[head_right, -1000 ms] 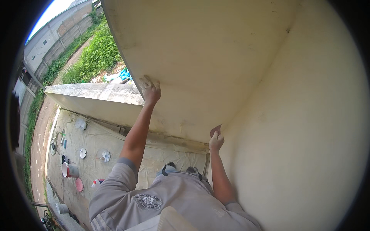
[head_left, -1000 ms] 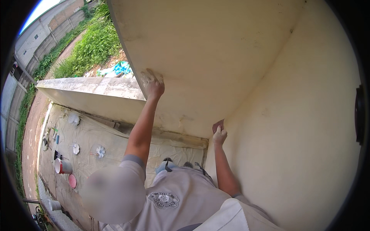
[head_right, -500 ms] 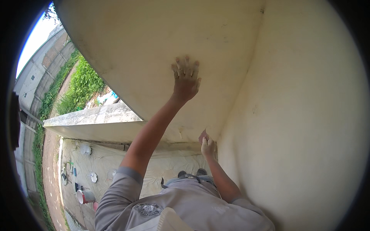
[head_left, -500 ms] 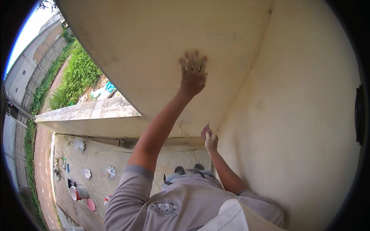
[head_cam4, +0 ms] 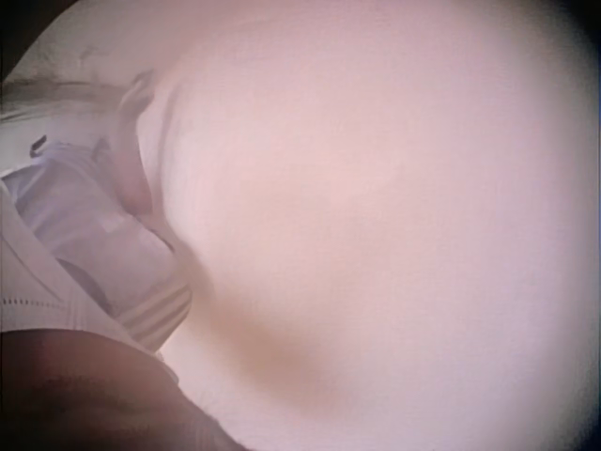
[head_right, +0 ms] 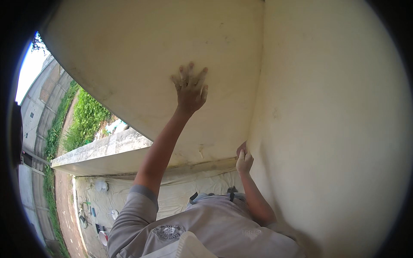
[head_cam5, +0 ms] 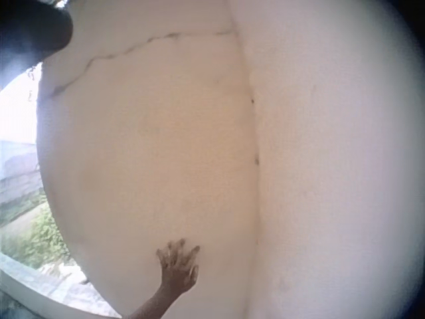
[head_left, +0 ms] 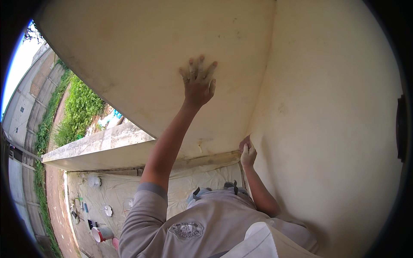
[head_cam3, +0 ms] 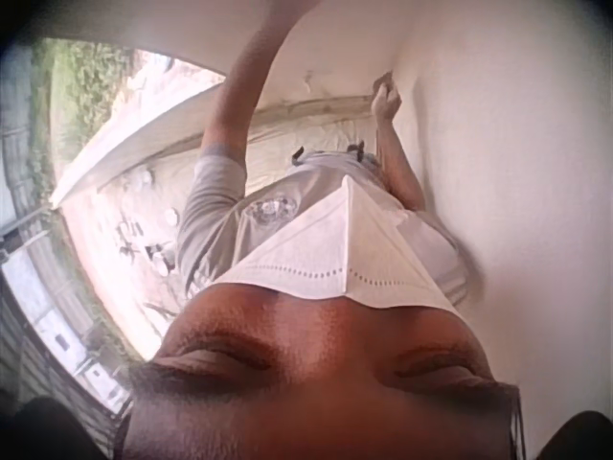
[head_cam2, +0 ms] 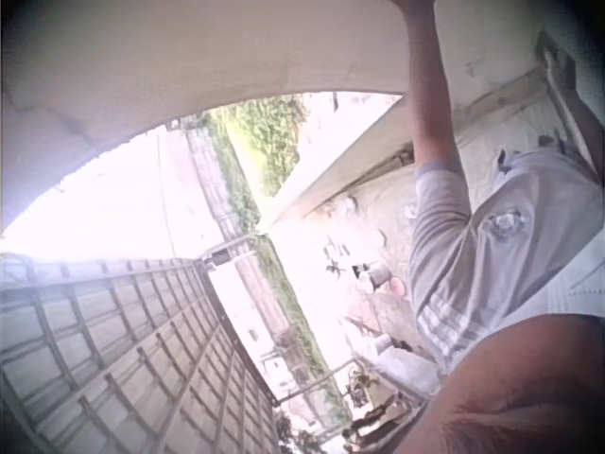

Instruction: The person sands a light-colored wall surface using a sanding block held in the right hand while supporting with the left hand. The person moves the sanding block across the wall in repeated strokes, occasionally adjusting grip and position.

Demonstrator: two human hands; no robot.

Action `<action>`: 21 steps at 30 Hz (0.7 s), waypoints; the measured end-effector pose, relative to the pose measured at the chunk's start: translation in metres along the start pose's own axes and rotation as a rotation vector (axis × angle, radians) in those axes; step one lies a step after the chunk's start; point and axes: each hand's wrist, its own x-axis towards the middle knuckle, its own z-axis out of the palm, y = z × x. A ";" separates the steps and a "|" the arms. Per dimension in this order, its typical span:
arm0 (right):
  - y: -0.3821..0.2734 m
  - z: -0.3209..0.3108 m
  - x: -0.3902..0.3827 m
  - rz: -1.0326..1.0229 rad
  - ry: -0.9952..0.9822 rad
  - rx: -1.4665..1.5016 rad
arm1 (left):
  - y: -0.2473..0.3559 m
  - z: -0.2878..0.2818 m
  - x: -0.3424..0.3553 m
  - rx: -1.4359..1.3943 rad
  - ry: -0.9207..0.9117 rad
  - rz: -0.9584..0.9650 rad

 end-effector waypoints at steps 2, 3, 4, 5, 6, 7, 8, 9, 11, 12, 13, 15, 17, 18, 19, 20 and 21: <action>-0.027 0.002 0.020 -0.058 0.012 0.024 | 0.025 -0.004 0.017 -0.013 -0.010 0.003; -0.044 0.007 0.035 -0.095 0.007 0.047 | 0.023 -0.002 0.023 0.005 -0.011 0.043; -0.064 0.009 0.056 -0.212 0.021 0.025 | 0.018 0.000 0.026 0.027 -0.014 0.078; -0.088 0.010 0.080 -0.328 0.032 0.000 | 0.014 0.001 0.025 0.047 -0.019 0.110; -0.118 0.015 0.106 -0.410 0.070 0.054 | 0.004 0.000 0.017 0.056 -0.046 0.084; -0.153 0.023 0.134 -0.494 0.109 0.119 | -0.011 0.000 0.006 0.073 -0.070 0.063; -0.193 0.029 0.160 -0.616 0.172 0.070 | -0.030 0.000 -0.007 0.095 -0.098 0.046; -0.230 0.033 0.185 -0.736 0.243 0.019 | -0.044 -0.004 -0.021 0.130 -0.077 0.022; -0.273 0.050 0.232 -0.869 0.336 -0.077 | -0.065 -0.012 -0.047 0.195 -0.029 -0.018; -0.280 0.064 0.243 -0.909 0.391 -0.126 | -0.074 -0.015 -0.056 0.194 -0.013 -0.068; -0.278 0.081 0.247 -0.943 0.439 -0.182 | -0.080 -0.018 -0.068 0.188 -0.005 -0.122; -0.239 0.110 0.236 -1.052 0.350 -0.304 | -0.090 -0.024 -0.088 0.193 -0.023 -0.200; -0.169 0.120 0.221 -1.201 0.070 -0.448 | -0.090 -0.031 -0.098 0.192 -0.063 -0.255; -0.171 0.121 0.228 -1.235 0.093 -0.444 | -0.095 -0.037 -0.103 0.199 -0.089 -0.265; -0.182 0.114 0.242 -1.268 0.124 -0.447 | -0.099 -0.039 -0.102 0.196 -0.110 -0.270; -0.199 0.110 0.247 -1.292 0.149 -0.447 | -0.101 -0.042 -0.106 0.196 -0.141 -0.275; -0.234 0.110 0.243 -1.253 0.200 -0.396 | -0.102 -0.046 -0.112 0.202 -0.142 -0.279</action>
